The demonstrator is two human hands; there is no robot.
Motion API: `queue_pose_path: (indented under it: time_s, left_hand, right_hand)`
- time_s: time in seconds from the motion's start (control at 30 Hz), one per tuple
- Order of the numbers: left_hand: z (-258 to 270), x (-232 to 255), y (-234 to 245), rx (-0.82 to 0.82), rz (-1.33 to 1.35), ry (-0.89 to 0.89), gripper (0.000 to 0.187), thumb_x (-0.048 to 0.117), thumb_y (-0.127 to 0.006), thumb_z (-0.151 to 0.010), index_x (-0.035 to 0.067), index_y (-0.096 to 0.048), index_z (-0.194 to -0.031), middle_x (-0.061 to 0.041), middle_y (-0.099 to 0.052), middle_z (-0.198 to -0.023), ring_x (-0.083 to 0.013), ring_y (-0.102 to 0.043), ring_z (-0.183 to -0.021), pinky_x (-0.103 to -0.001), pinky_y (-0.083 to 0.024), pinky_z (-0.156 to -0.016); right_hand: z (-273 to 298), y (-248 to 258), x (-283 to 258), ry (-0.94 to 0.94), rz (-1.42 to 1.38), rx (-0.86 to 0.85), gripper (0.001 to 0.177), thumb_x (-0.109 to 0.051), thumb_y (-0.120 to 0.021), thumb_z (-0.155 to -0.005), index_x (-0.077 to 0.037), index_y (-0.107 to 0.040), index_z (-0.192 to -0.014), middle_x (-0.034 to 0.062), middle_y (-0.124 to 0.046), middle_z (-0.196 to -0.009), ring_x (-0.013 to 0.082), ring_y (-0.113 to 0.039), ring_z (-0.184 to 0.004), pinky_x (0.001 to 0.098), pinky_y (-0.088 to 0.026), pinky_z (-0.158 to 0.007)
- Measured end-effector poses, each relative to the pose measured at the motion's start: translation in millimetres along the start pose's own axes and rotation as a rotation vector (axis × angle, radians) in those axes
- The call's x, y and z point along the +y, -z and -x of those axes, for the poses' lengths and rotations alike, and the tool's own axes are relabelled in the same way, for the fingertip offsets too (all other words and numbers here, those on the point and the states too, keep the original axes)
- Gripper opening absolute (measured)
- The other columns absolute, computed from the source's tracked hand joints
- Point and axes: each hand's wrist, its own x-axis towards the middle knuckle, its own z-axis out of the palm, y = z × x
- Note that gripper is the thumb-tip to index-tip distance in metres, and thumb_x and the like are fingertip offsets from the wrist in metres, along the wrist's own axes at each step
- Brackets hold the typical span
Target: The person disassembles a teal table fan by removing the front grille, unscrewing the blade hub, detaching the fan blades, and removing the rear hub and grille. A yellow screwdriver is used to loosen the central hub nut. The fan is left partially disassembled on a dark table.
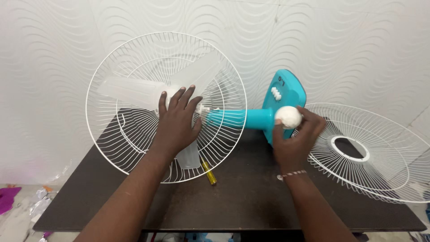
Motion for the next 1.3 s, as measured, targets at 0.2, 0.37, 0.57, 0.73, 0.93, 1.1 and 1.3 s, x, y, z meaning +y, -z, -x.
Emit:
queue_pose_path:
  time_s: [0.2,0.37,0.57,0.73,0.93,1.1,1.3]
  left_hand:
    - [-0.2,-2.3,0.3,-0.039,-0.030,-0.006,0.048,0.028,-0.070,-0.085,0.015,-0.062,-0.131,-0.008,-0.048,-0.152,-0.0278,-0.032,-0.149,-0.062,-0.010,-0.123]
    - [-0.7,-1.5,-0.9,-0.037,-0.012,-0.001,0.045,0.027,-0.069,-0.085,0.016,-0.064,-0.128,-0.008,-0.049,-0.152,-0.0275,-0.031,-0.150,-0.061,-0.008,-0.123]
    - [-0.4,-3.7,-3.4,-0.001,0.050,0.039,0.041,0.027,-0.068,-0.087,0.016,-0.065,-0.127,-0.007,-0.049,-0.152,-0.0267,-0.031,-0.151,-0.060,-0.009,-0.125]
    - [4.7,-11.6,-0.6,0.131,0.061,0.110,0.040,0.029,-0.069,-0.088,0.013,-0.066,-0.124,-0.012,-0.050,-0.150,-0.0320,-0.030,-0.150,-0.059,-0.012,-0.123]
    - [10.1,-20.0,7.6,0.326,0.135,0.279,0.032,0.025,-0.071,-0.091,0.011,-0.067,-0.120,-0.014,-0.051,-0.144,-0.0352,-0.035,-0.145,-0.057,-0.023,-0.119]
    - [14.2,-27.9,10.9,0.412,0.110,0.417,0.036,0.022,-0.074,-0.088,0.010,-0.063,-0.121,-0.016,-0.049,-0.138,-0.0379,-0.037,-0.137,-0.058,-0.025,-0.113]
    - [24.1,-52.1,-7.4,0.506,0.261,0.747,0.051,0.016,-0.078,-0.084,0.005,-0.051,-0.125,-0.016,-0.049,-0.128,-0.0317,-0.044,-0.126,-0.048,-0.036,-0.107]
  right_hand:
    - [12.3,48.4,57.5,-0.130,0.177,0.160,0.047,-0.012,-0.074,-0.099,0.003,-0.047,-0.134,0.0165,-0.039,-0.131,0.0273,-0.054,-0.115,0.0388,-0.055,-0.101]
    - [11.9,77.5,93.5,-0.478,0.500,-0.093,0.054,-0.030,-0.077,-0.089,0.001,-0.059,-0.129,0.0263,-0.050,-0.130,0.0406,-0.061,-0.107,0.0504,-0.052,-0.092]
    - [-0.4,76.4,117.5,-0.779,0.712,-0.631,0.067,-0.056,-0.069,-0.082,-0.009,-0.071,-0.129,0.0278,-0.063,-0.131,0.0461,-0.066,-0.116,0.0528,-0.051,-0.100]
    - [-7.2,68.9,126.5,-0.848,0.757,-0.911,0.065,-0.062,-0.058,-0.091,-0.006,-0.078,-0.120,0.0239,-0.072,-0.126,0.0413,-0.067,-0.121,0.0496,-0.049,-0.106]
    - [-11.0,66.7,118.5,-0.809,0.787,-0.943,0.056,-0.054,-0.058,-0.092,-0.011,-0.082,-0.117,0.0208,-0.072,-0.130,0.0408,-0.067,-0.122,0.0498,-0.050,-0.106]
    - [-18.0,63.5,95.2,-0.860,0.776,-0.844,0.051,-0.050,-0.062,-0.089,-0.013,-0.078,-0.122,0.0178,-0.072,-0.129,0.0394,-0.067,-0.122,0.0490,-0.051,-0.104]
    - [-1.0,59.1,75.5,-0.495,0.709,-0.266,0.028,-0.028,-0.059,-0.097,-0.003,-0.072,-0.096,0.0222,-0.071,-0.105,0.0392,-0.066,-0.091,0.0493,-0.053,-0.079]
